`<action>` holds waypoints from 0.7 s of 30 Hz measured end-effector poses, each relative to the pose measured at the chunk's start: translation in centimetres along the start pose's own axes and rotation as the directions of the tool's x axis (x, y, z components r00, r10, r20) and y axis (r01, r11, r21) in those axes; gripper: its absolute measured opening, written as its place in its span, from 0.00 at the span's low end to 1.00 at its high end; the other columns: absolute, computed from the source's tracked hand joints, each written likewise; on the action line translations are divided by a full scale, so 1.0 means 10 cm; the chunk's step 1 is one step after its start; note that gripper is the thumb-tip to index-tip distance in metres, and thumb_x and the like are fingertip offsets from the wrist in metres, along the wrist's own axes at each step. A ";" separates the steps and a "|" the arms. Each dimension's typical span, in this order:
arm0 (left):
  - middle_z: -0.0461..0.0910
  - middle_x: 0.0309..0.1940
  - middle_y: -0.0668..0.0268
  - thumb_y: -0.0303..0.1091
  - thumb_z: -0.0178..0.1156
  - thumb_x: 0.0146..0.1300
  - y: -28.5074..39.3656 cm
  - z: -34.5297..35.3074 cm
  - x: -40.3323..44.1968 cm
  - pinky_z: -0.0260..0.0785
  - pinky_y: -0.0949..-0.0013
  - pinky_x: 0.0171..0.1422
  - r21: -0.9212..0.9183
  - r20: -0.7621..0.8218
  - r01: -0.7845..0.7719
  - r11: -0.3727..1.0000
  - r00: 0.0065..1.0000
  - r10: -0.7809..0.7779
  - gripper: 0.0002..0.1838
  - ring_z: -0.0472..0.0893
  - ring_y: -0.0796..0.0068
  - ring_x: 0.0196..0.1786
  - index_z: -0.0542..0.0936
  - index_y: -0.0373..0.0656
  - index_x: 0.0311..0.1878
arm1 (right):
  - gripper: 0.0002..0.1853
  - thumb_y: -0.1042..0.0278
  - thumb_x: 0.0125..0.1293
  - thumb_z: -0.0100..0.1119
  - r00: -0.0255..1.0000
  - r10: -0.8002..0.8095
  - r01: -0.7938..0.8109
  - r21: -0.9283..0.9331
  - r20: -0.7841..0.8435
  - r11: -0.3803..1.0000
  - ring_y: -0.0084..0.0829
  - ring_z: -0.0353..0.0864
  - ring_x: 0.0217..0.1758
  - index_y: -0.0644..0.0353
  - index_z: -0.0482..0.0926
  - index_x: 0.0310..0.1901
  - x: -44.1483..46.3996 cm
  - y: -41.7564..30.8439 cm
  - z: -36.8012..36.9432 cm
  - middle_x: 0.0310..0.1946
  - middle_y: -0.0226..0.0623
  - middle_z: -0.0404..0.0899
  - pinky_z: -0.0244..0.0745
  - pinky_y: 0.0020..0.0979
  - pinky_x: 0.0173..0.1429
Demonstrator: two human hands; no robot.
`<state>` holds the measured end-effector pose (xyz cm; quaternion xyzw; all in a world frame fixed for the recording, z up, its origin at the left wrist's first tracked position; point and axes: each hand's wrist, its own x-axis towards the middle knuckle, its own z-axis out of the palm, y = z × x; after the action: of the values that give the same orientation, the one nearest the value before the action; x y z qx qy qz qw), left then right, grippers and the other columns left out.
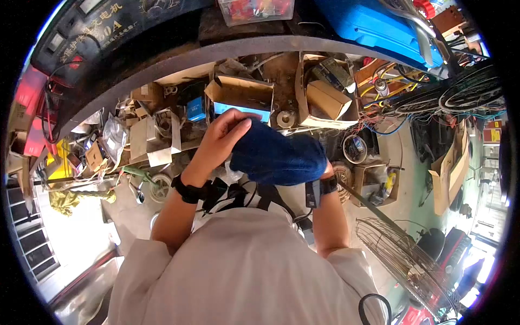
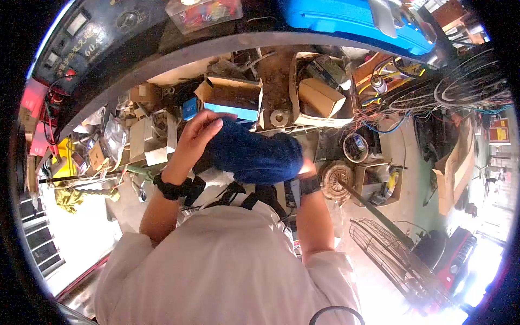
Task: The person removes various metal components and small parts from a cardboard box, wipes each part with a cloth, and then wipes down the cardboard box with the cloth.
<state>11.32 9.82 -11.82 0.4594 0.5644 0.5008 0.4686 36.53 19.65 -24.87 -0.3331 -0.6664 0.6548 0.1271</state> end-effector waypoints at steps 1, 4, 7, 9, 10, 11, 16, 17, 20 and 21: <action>0.71 0.32 0.74 0.37 0.56 0.66 -0.11 -0.05 0.02 0.61 0.78 0.38 0.006 0.051 0.047 0.999 0.998 -0.047 0.09 0.68 0.86 0.33 0.74 0.41 0.43 | 0.24 0.65 0.55 0.64 0.995 -0.060 0.058 -0.039 -0.075 0.998 0.33 0.77 0.52 0.61 0.74 0.53 -0.05 -0.11 0.00 0.53 0.38 0.76 0.70 0.34 0.56; 0.77 0.40 0.66 0.37 0.58 0.64 -0.50 -0.07 0.13 0.67 0.71 0.49 0.051 0.140 0.051 0.997 0.989 -0.057 0.13 0.76 0.75 0.43 0.74 0.40 0.47 | 0.25 0.66 0.53 0.65 0.930 -0.291 0.179 -0.417 -0.224 0.891 0.32 0.77 0.51 0.61 0.74 0.54 -0.21 -0.45 0.01 0.52 0.38 0.77 0.71 0.34 0.55; 0.77 0.46 0.56 0.34 0.61 0.59 -1.08 -0.25 0.41 0.67 0.63 0.58 0.641 0.072 -0.235 0.730 0.966 0.248 0.18 0.76 0.61 0.52 0.73 0.39 0.51 | 0.26 0.68 0.50 0.66 0.847 -0.518 0.089 -0.926 -0.123 0.366 0.31 0.78 0.50 0.62 0.75 0.54 -0.30 -0.79 0.05 0.52 0.37 0.77 0.72 0.34 0.53; 0.76 0.46 0.54 0.30 0.62 0.55 -1.38 -0.35 0.64 0.67 0.60 0.57 0.801 0.120 -0.311 0.511 0.920 0.372 0.20 0.75 0.55 0.52 0.73 0.38 0.52 | 0.27 0.69 0.49 0.67 0.824 -0.555 0.026 -0.973 -0.109 0.230 0.30 0.79 0.49 0.62 0.75 0.54 -0.30 -0.87 0.07 0.52 0.37 0.77 0.73 0.34 0.52; 0.76 0.46 0.54 0.29 0.62 0.54 -1.56 -0.36 0.73 0.67 0.60 0.57 0.875 0.143 -0.308 0.374 0.901 0.409 0.21 0.75 0.56 0.51 0.73 0.39 0.52 | 0.28 0.69 0.48 0.67 0.818 -0.556 0.016 -0.960 -0.148 0.279 0.30 0.79 0.48 0.62 0.75 0.54 -0.31 -0.85 0.06 0.52 0.37 0.77 0.74 0.34 0.52; 0.76 0.45 0.54 0.29 0.62 0.53 -1.67 -0.37 0.81 0.67 0.59 0.57 0.928 0.173 -0.295 0.226 0.881 0.441 0.21 0.75 0.56 0.50 0.73 0.39 0.52 | 0.26 0.68 0.51 0.64 0.844 -0.448 0.037 -0.802 -0.294 0.596 0.31 0.79 0.48 0.63 0.75 0.54 -0.35 -0.59 0.04 0.52 0.38 0.77 0.74 0.35 0.52; 0.79 0.34 0.64 0.26 0.58 0.51 -1.63 -0.30 0.86 0.69 0.59 0.46 0.946 0.135 -0.140 0.292 0.990 0.038 0.12 0.76 0.62 0.43 0.82 0.45 0.39 | 0.25 0.62 0.59 0.57 0.773 -0.115 0.408 0.350 -0.624 0.843 0.35 0.78 0.50 0.66 0.73 0.56 -0.52 -0.06 -0.02 0.55 0.40 0.75 0.71 0.38 0.57; 0.78 0.34 0.63 0.26 0.58 0.51 -1.64 -0.26 0.83 0.69 0.59 0.46 0.950 0.168 -0.189 0.247 0.980 0.104 0.12 0.76 0.62 0.43 0.82 0.45 0.40 | 0.25 0.60 0.61 0.55 0.781 -0.093 0.499 0.528 -0.618 0.687 0.37 0.76 0.53 0.66 0.71 0.57 -0.54 -0.07 0.00 0.56 0.41 0.74 0.68 0.40 0.60; 0.77 0.32 0.63 0.26 0.59 0.52 -1.61 -0.15 0.65 0.70 0.60 0.46 0.950 0.216 -0.265 0.167 0.940 0.265 0.12 0.76 0.61 0.42 0.81 0.43 0.42 | 0.28 0.52 0.66 0.45 0.825 -0.024 0.292 0.390 -0.565 0.873 0.41 0.70 0.60 0.64 0.67 0.61 -0.50 0.71 -0.08 0.59 0.42 0.71 0.61 0.43 0.67; 0.76 0.32 0.63 0.26 0.60 0.52 -1.50 -0.10 0.58 0.70 0.60 0.47 0.925 0.212 -0.292 0.244 0.928 0.307 0.12 0.76 0.61 0.42 0.81 0.42 0.41 | 0.28 0.50 0.67 0.44 0.882 -0.054 0.373 0.622 -0.469 0.688 0.41 0.69 0.61 0.62 0.67 0.61 -0.45 0.69 -0.05 0.60 0.41 0.70 0.60 0.43 0.68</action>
<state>8.76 14.29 -27.14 0.7403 0.6538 0.1567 0.0022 42.08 16.77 -30.26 -0.3094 -0.3622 0.7504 0.4583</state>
